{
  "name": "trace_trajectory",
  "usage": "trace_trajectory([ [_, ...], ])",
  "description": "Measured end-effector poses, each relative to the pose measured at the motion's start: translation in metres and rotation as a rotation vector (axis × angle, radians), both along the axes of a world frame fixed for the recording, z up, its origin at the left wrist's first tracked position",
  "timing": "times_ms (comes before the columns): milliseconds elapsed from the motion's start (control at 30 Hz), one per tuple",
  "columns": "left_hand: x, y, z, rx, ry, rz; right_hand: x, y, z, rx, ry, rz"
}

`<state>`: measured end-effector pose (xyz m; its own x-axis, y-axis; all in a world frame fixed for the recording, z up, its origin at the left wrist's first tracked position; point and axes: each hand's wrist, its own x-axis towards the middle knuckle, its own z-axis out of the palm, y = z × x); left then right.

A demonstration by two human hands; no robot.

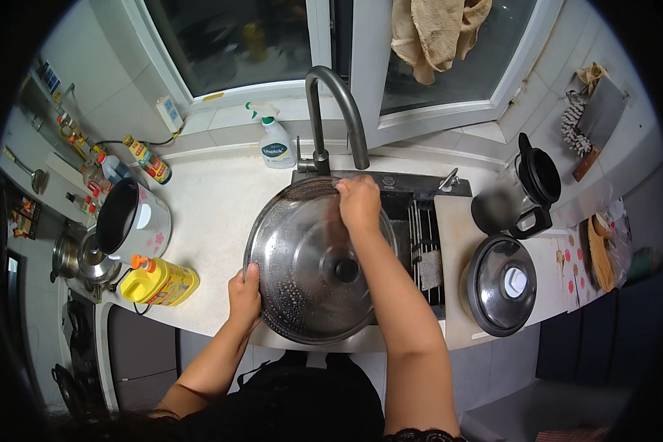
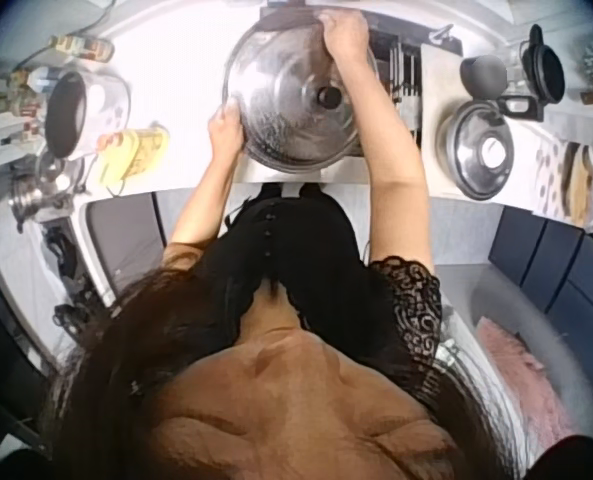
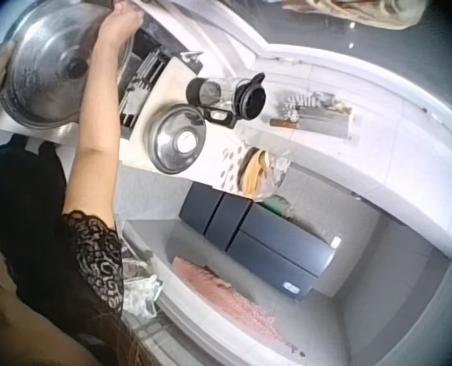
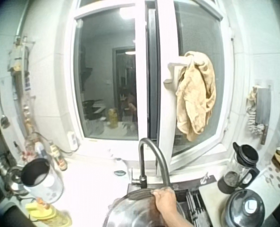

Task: The person scrubs a metal pot lid with a sponge under running water in a kitchen sink, then rinses it thoroughly. They repeat the process with a second metal lid, scrubbing both sides and rinsing before placing it in the sink.

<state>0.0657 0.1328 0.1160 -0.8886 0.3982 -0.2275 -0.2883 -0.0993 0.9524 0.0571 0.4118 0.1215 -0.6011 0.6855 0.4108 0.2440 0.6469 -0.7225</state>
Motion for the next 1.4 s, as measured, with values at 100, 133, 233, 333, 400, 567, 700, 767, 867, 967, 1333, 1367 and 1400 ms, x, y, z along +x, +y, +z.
trace_trajectory([
  [100, -0.005, -0.002, -0.011, -0.097, 0.15, -0.038, -0.004, -0.047, 0.02, 0.063, 0.106, 0.251],
  [133, -0.004, -0.005, -0.01, -0.092, 0.142, -0.02, -0.004, -0.064, 0.02, 0.195, 0.107, 0.376],
  [233, 0.0, -0.009, -0.004, -0.051, 0.116, 0.027, 0.003, -0.063, 0.031, -0.005, 0.205, 0.304],
  [333, 0.004, -0.008, -0.002, -0.013, 0.105, 0.038, 0.01, -0.008, -0.016, -0.053, 0.184, -0.01],
  [400, 0.003, -0.008, -0.004, -0.028, 0.115, 0.014, 0.011, -0.018, -0.027, 0.0, 0.194, 0.002],
  [567, -0.007, -0.013, -0.003, -0.038, 0.108, 0.088, 0.006, -0.065, 0.007, 0.17, 0.144, 0.234],
  [700, -0.007, -0.016, -0.002, -0.071, 0.171, 0.032, 0.004, -0.013, -0.017, 0.039, 0.105, -0.051],
  [767, -0.008, -0.018, -0.01, -0.065, 0.185, 0.041, 0.006, -0.044, 0.008, 0.156, 0.167, 0.106],
  [867, -0.006, -0.016, -0.005, -0.055, 0.168, 0.106, 0.01, -0.067, 0.023, 0.066, 0.187, 0.206],
  [967, -0.005, -0.021, -0.01, -0.111, 0.155, 0.048, 0.004, -0.027, -0.013, -0.016, 0.149, -0.017],
  [1333, -0.008, -0.022, -0.005, -0.034, 0.174, 0.055, 0.0, -0.037, -0.003, -0.056, 0.156, -0.009],
  [1367, -0.008, -0.022, -0.004, -0.018, 0.178, 0.054, 0.002, -0.055, 0.013, -0.033, 0.154, 0.056],
  [1400, -0.008, -0.02, -0.004, -0.007, 0.177, 0.078, 0.005, -0.072, 0.022, -0.011, 0.149, 0.114],
])
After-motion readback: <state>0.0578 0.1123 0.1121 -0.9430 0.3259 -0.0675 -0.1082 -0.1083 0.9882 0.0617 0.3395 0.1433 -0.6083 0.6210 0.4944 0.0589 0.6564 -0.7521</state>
